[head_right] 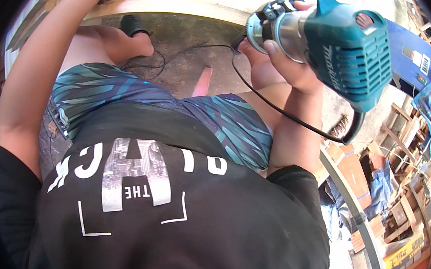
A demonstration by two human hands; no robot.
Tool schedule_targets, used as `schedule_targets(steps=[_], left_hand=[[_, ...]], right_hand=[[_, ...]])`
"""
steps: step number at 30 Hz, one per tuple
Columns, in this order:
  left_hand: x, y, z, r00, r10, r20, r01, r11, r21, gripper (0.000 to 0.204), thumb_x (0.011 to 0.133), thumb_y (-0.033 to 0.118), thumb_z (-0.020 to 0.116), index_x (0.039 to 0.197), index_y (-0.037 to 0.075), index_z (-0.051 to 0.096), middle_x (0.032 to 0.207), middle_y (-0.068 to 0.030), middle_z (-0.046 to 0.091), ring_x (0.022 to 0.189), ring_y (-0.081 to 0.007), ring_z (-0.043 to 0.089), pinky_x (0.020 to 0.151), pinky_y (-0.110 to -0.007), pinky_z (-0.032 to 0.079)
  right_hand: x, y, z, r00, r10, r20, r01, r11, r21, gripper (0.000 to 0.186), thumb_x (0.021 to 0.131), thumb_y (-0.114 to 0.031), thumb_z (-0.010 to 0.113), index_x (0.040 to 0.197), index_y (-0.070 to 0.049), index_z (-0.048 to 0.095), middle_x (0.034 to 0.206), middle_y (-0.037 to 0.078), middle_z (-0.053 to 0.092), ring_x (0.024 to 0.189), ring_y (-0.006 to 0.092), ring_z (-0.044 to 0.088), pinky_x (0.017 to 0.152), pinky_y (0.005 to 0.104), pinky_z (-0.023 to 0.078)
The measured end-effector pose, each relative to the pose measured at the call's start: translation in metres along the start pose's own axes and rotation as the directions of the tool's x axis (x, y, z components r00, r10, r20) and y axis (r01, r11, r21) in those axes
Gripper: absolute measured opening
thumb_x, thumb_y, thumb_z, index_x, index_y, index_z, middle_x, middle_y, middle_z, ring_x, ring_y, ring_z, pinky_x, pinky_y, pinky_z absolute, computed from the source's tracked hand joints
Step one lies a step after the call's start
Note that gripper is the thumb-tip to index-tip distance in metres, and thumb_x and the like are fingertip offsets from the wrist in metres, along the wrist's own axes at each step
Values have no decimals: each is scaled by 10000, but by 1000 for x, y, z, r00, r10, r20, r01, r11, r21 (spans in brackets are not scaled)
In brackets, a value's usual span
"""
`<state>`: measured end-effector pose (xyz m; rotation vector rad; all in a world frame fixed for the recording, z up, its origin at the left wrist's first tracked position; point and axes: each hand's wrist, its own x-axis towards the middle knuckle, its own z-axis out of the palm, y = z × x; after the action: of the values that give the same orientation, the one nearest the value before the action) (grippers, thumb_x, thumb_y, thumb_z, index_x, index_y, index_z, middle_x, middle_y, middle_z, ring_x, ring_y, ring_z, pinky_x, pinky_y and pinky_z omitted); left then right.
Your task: Using a handheld router to finish or shape the edges of several wooden boards.
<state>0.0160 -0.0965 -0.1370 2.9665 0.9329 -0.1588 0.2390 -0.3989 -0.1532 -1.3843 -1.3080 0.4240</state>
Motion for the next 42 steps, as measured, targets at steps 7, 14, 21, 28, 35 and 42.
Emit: schedule_targets(steps=[7,14,21,28,35,42], left_hand=[[0,4,-3,1000,-13,1,13,1000,-18,982,888,703,640,1653,171,331,1715,-261,225,1588,-476,183,1268,-637,170],[0,2,-2,1000,-10,-26,9,1000,-22,975,886,704,639,1649,177,341,1713,-260,232,1586,-477,189,1267,-639,172],[-1,1,0,997,5,-74,-3,1000,28,973,883,714,629,1645,178,351,1700,-271,260,1574,-485,218,1256,-643,191],[-7,1,1,996,5,-86,-4,1000,11,984,877,717,630,1645,168,350,1700,-274,254,1579,-485,207,1256,-658,181],[0,-3,5,995,15,-96,-15,1000,-2,989,870,725,636,1640,170,359,1701,-267,256,1581,-478,210,1254,-667,185],[-9,10,-11,997,-2,-80,2,1000,9,983,876,730,629,1635,163,368,1696,-266,268,1574,-481,228,1244,-682,196]], right_hand=[[2,2,3,998,-68,18,69,997,-46,873,698,-104,881,1448,41,458,1371,198,582,1246,288,575,1086,437,473],[4,-1,4,996,-84,36,87,993,-84,846,708,-118,886,1433,41,480,1362,192,582,1249,291,572,1090,438,469],[6,-4,7,996,-88,29,90,992,-84,845,711,-137,900,1424,41,481,1343,198,597,1249,299,580,1098,448,472],[6,-8,13,999,-43,-16,42,998,-39,879,724,-145,887,1467,10,443,1386,173,520,1248,278,550,1076,426,456],[-1,-16,16,999,-13,-48,8,994,-106,901,753,-185,870,1502,-10,401,1406,179,481,1264,292,521,1093,444,433],[-5,-23,18,995,-14,-97,-2,987,-160,906,731,-240,886,1467,6,420,1373,179,499,1236,294,535,1065,432,444]])
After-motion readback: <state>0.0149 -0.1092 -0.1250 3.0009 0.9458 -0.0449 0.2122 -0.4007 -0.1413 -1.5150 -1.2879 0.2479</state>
